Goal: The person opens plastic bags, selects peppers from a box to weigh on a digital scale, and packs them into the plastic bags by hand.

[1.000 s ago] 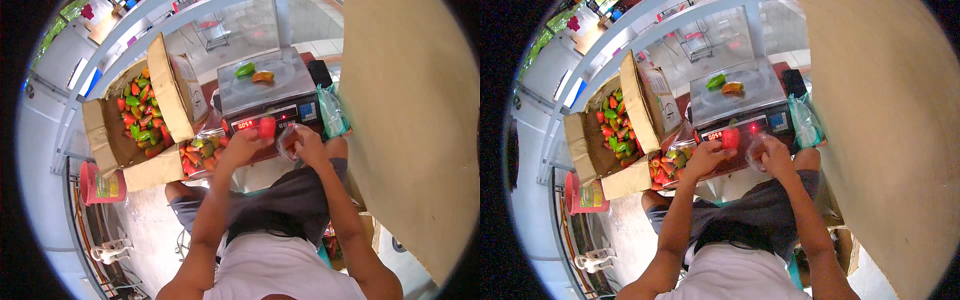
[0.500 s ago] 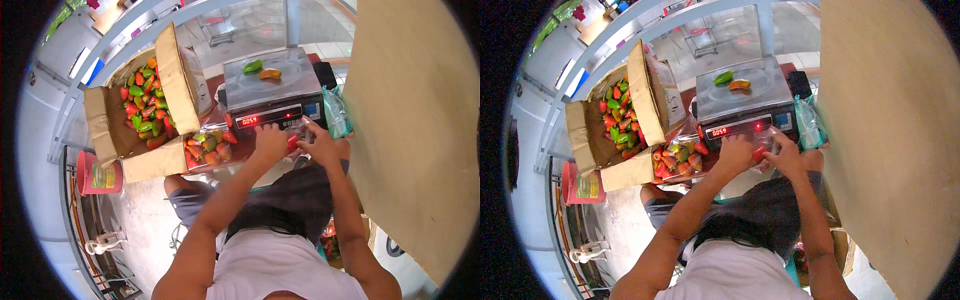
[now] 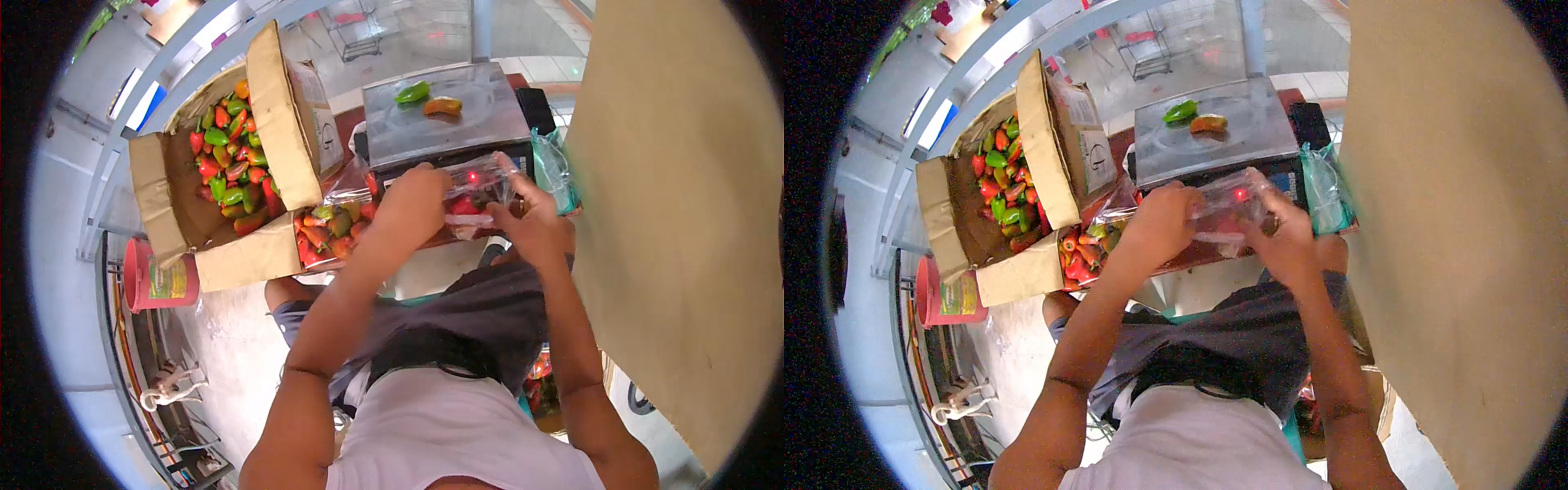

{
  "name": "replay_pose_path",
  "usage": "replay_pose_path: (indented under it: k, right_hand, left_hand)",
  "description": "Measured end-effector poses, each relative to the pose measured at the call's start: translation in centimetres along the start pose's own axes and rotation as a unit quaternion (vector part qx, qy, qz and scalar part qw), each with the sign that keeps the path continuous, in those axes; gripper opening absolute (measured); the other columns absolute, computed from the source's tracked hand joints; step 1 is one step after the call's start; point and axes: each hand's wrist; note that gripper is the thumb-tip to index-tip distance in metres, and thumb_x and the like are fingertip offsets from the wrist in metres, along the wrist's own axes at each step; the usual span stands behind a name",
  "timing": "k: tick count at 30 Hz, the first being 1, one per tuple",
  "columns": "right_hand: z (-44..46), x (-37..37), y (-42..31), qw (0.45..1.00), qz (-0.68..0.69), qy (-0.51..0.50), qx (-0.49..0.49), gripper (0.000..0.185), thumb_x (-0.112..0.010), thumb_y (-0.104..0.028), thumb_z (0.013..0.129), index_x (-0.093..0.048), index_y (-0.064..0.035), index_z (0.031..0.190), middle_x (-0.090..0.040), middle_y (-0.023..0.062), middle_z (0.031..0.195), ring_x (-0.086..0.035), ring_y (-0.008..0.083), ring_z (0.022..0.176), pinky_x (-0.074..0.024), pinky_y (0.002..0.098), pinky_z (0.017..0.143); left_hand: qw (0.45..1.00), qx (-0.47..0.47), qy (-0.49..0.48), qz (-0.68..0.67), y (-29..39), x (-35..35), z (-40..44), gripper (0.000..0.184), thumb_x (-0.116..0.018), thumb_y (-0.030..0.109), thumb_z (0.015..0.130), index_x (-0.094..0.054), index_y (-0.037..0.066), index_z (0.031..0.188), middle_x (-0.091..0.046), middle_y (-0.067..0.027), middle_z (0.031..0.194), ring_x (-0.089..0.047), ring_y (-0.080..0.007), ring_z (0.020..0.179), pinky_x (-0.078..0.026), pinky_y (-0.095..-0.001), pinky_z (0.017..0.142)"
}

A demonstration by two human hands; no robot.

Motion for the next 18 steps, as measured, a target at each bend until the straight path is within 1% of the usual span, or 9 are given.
replay_pose_path:
  k: [3, 4, 6, 9, 11, 14, 15, 17, 18]
  right_hand:
    - [-0.3, 0.0, 3.2, 0.995, -0.102, 0.003, 0.02, 0.06, -0.072, 0.001, 0.08, -0.054, 0.0027, 0.137, -0.062, 0.0159, 0.133, -0.062, 0.0095, 0.1, -0.0533, 0.0242, 0.076]
    - [-0.1, 0.1, 4.0, 0.987, -0.155, 0.004, 0.03, 0.061, -0.073, 0.0, 0.079, -0.054, 0.0029, 0.137, -0.063, 0.0162, 0.132, -0.063, 0.0095, 0.098, -0.0535, 0.0242, 0.075]
    - [-0.2, -0.2, 2.8, 0.997, -0.074, 0.005, 0.014, 0.061, -0.074, 0.0, 0.078, -0.054, 0.0028, 0.137, -0.063, 0.0166, 0.132, -0.063, 0.0116, 0.1, -0.0543, 0.0256, 0.077]
    - [-0.5, 0.1, -2.3, 0.994, -0.056, -0.019, -0.094, 0.065, -0.076, 0.002, 0.077, -0.053, 0.003, 0.138, -0.06, 0.0163, 0.135, -0.063, 0.014, 0.105, -0.0552, 0.0273, 0.081]
    - [0.0, 0.4, -3.3, 0.992, -0.068, -0.033, -0.1, 0.067, -0.076, 0.004, 0.076, -0.051, 0.0029, 0.139, -0.058, 0.0153, 0.138, -0.063, 0.0147, 0.107, -0.0556, 0.0278, 0.084]
    - [0.3, 0.6, -2.7, 0.997, -0.058, -0.046, -0.036, 0.071, -0.077, 0.005, 0.075, -0.049, 0.0017, 0.141, -0.057, 0.0136, 0.139, -0.062, 0.0143, 0.107, -0.0557, 0.0274, 0.085]
    - [0.3, 0.7, -3.8, 0.996, -0.045, -0.052, -0.05, 0.072, -0.077, 0.005, 0.075, -0.049, 0.0012, 0.141, -0.056, 0.0134, 0.139, -0.062, 0.0139, 0.107, -0.0557, 0.0272, 0.085]
    - [0.5, 0.9, -4.0, 0.995, -0.024, -0.061, -0.076, 0.075, -0.077, 0.004, 0.077, -0.046, -0.0042, 0.145, -0.058, 0.0092, 0.122, -0.06, 0.0113, 0.092, -0.0549, 0.0267, 0.073]
    - [0.7, 1.2, -3.5, 0.994, -0.018, -0.067, -0.085, 0.078, -0.076, 0.004, 0.079, -0.043, -0.0091, 0.148, -0.06, 0.0051, 0.104, -0.059, 0.0092, 0.079, -0.0541, 0.0264, 0.061]
  left_hand:
    - [0.969, 0.013, -0.136, -0.206, -2.3, 2.3, 1.9, 0.026, -0.075, 0.004, 0.071, -0.073, 0.002, 0.096, -0.07, -0.0131, 0.086, -0.068, -0.0244, 0.082, -0.054, -0.0336, 0.079]
    - [0.959, 0.035, -0.107, -0.261, -4.0, 1.9, 3.5, 0.03, -0.079, 0.005, 0.071, -0.074, 0.002, 0.1, -0.071, -0.0088, 0.084, -0.065, -0.0154, 0.081, -0.052, -0.0298, 0.075]
    - [0.972, 0.044, -0.019, -0.231, -7.7, 1.1, 8.0, 0.032, -0.081, 0.007, 0.074, -0.073, 0.001, 0.104, -0.073, -0.0072, 0.093, -0.063, -0.0118, 0.082, -0.051, -0.0271, 0.077]
    - [0.992, 0.048, 0.059, -0.105, -13.1, -3.4, 14.6, 0.045, -0.086, 0.021, 0.069, -0.073, 0.012, 0.111, -0.073, -0.011, 0.098, -0.068, -0.0214, 0.086, -0.054, -0.0333, 0.083]
    - [0.995, 0.042, 0.083, 0.034, -12.7, -4.7, 16.8, 0.051, -0.087, 0.03, 0.068, -0.072, 0.019, 0.116, -0.073, -0.0121, 0.098, -0.069, -0.0281, 0.089, -0.054, -0.0376, 0.086]
    - [0.994, 0.011, 0.011, 0.108, -10.8, -5.7, 18.1, 0.056, -0.085, 0.043, 0.066, -0.07, 0.027, 0.118, -0.071, -0.0151, 0.1, -0.068, -0.0394, 0.092, -0.054, -0.0448, 0.09]
    - [0.996, 0.032, -0.009, 0.085, -10.4, -5.8, 18.0, 0.053, -0.083, 0.043, 0.069, -0.07, 0.022, 0.117, -0.071, -0.0148, 0.103, -0.069, -0.0361, 0.093, -0.055, -0.0451, 0.086]
    - [0.996, 0.07, -0.046, 0.041, -9.0, -4.8, 18.0, 0.05, -0.079, 0.042, 0.075, -0.07, 0.014, 0.115, -0.07, -0.014, 0.109, -0.07, -0.0295, 0.094, -0.058, -0.0457, 0.08]
    - [0.986, 0.099, -0.055, -0.124, -7.9, -3.7, 17.4, 0.047, -0.076, 0.04, 0.079, -0.069, 0.013, 0.116, -0.07, -0.014, 0.109, -0.07, -0.028, 0.094, -0.059, -0.0438, 0.076]
Point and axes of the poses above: each hand's wrist, its own z-axis towards the middle knuckle, its own x-axis out of the back of the hand, y = z × x
